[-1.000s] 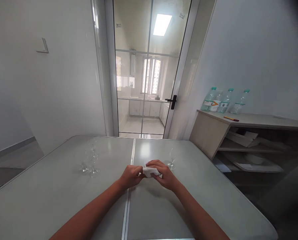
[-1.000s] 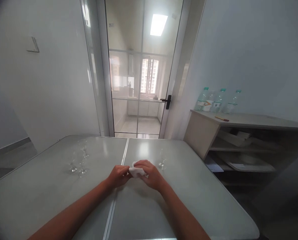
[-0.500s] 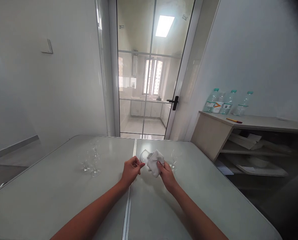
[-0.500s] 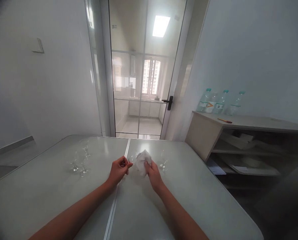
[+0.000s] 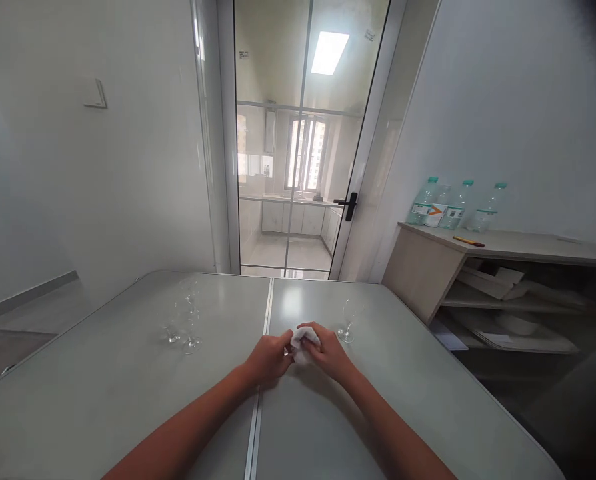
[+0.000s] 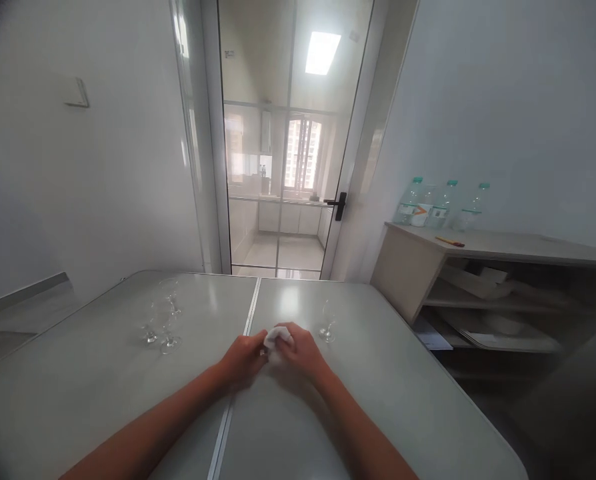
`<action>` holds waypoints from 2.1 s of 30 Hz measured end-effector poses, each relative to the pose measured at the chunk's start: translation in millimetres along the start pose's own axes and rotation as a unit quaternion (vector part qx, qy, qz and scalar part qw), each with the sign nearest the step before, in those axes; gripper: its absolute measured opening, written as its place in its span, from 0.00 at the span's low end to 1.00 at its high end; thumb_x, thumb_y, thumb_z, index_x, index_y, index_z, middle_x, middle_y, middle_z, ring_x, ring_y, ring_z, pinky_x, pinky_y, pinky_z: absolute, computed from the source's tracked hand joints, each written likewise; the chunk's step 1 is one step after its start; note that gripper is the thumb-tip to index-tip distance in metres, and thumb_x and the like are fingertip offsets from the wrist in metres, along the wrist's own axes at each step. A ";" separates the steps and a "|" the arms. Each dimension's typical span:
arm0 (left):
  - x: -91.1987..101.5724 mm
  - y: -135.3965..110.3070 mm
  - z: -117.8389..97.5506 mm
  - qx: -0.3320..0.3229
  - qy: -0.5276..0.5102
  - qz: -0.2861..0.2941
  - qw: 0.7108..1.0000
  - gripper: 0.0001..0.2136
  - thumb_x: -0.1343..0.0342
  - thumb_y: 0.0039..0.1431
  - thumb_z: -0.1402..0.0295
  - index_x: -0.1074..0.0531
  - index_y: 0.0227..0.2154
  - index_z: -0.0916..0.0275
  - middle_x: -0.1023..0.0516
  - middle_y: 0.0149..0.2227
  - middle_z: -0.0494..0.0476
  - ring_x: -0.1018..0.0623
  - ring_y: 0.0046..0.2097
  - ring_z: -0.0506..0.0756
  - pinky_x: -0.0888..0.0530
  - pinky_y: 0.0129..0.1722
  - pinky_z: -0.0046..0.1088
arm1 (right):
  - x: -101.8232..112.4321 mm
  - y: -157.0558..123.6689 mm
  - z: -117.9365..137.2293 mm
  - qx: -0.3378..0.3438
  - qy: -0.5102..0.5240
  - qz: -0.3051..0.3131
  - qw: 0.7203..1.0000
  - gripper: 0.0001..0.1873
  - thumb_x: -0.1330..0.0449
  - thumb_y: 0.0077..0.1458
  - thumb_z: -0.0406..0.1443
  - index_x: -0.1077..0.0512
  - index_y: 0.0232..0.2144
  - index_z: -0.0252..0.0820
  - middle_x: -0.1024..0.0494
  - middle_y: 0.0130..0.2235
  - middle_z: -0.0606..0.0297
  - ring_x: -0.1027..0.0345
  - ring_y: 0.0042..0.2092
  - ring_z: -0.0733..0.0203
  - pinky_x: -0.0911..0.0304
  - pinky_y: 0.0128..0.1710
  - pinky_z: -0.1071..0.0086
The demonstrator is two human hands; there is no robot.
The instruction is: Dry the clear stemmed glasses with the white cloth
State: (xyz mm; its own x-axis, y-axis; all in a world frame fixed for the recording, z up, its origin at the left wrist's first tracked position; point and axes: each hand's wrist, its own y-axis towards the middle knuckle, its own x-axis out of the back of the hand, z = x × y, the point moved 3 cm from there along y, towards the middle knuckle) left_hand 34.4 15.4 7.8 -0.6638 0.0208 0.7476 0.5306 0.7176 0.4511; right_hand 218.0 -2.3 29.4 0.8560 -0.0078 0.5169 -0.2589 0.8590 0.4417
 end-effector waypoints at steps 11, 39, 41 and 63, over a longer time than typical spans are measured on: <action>-0.9 4.8 -3.6 0.104 -0.191 -0.076 0.973 0.13 0.36 0.50 0.67 0.37 0.29 0.58 0.28 0.23 0.44 0.31 0.23 0.48 0.37 0.25 0.23 | -12.0 -4.0 -30.9 -0.263 0.378 -0.110 0.881 0.27 0.42 0.57 0.58 0.24 0.39 0.40 0.20 0.33 0.60 0.26 0.33 0.53 0.31 0.32 0.63; 7.5 0.2 -13.5 -0.006 -0.145 -0.034 0.989 0.08 0.38 0.59 0.63 0.30 0.27 0.58 0.25 0.23 0.48 0.27 0.24 0.50 0.33 0.28 0.26 | -3.1 -3.0 -31.0 -0.292 0.379 -0.033 0.878 0.20 0.33 0.49 0.50 0.28 0.24 0.39 0.27 0.23 0.66 0.36 0.24 0.64 0.40 0.25 0.70; 10.0 3.7 -12.0 0.052 -0.250 -0.075 0.964 0.12 0.37 0.58 0.61 0.33 0.27 0.59 0.24 0.26 0.49 0.25 0.24 0.49 0.31 0.27 0.26 | -6.3 -1.9 -35.6 -0.292 0.371 -0.058 0.879 0.21 0.33 0.48 0.51 0.28 0.24 0.39 0.28 0.22 0.67 0.36 0.23 0.64 0.40 0.24 0.70; -4.3 9.5 -5.6 0.225 -0.463 -0.079 0.854 0.28 0.36 0.55 0.57 0.32 0.57 0.64 0.21 0.35 0.56 0.19 0.34 0.56 0.19 0.36 0.36 | -21.8 -7.0 11.0 -0.020 0.176 -0.013 0.984 0.31 0.52 0.69 0.52 0.39 0.67 0.47 0.29 0.63 0.58 0.33 0.61 0.47 0.40 0.62 0.54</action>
State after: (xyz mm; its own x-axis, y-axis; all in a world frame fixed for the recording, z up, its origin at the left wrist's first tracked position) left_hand 45.2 18.3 11.6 -0.9508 0.2911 -0.1057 0.2780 0.9527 0.1229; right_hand 196.2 -13.7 23.2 0.9656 0.1420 0.2177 -0.2237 0.8805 0.4180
